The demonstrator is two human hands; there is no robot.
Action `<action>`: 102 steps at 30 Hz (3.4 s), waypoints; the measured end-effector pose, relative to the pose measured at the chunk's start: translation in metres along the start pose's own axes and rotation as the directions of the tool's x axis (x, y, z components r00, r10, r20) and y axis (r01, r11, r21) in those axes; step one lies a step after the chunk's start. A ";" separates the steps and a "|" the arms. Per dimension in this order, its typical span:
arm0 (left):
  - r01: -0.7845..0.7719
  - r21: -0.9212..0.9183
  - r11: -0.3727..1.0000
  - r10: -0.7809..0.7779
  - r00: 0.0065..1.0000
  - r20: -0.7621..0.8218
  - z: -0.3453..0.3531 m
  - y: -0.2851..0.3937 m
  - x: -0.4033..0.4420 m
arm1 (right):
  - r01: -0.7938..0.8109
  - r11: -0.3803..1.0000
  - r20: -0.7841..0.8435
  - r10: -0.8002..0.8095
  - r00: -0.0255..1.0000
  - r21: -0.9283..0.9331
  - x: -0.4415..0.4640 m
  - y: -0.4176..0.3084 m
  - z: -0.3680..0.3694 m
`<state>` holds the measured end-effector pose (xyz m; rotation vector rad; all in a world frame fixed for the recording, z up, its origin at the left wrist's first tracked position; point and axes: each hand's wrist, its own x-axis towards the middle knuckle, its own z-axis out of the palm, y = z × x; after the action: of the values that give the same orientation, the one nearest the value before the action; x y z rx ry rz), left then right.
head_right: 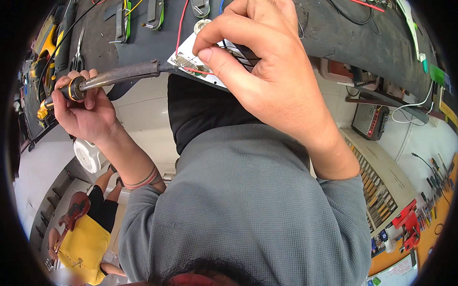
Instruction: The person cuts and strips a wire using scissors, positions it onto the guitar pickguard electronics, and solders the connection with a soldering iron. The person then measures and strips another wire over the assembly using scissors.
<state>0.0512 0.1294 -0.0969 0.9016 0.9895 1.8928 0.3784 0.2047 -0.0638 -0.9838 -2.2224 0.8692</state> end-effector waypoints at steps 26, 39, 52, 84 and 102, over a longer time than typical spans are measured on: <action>0.008 -0.057 0.998 -0.012 0.998 -0.061 -0.005 0.001 0.003 | 0.019 0.950 -0.334 0.090 0.938 0.312 -0.015 0.044 -0.014; -0.077 -0.199 0.977 0.042 0.984 -0.174 -0.011 0.000 -0.001 | -0.065 0.828 -0.464 -0.244 0.852 -0.556 -0.001 0.086 -0.019; -0.124 -0.208 0.970 0.125 0.992 -0.009 0.054 0.052 0.073 | -0.215 0.835 -0.497 -0.079 0.864 -0.506 0.000 0.063 -0.019; -0.728 0.507 0.461 0.542 0.684 0.489 0.416 0.043 0.348 | -0.078 0.935 -0.482 -0.106 0.870 -0.347 -0.008 0.066 -0.036; -0.782 0.521 0.342 0.560 0.615 0.556 0.443 0.032 0.345 | -0.049 0.929 -0.443 -0.128 0.888 -0.366 -0.010 0.071 -0.038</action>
<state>0.2689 0.5529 0.2018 2.3540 1.3419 1.8656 0.4406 0.2465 -0.0946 -1.1657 -2.0050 0.1561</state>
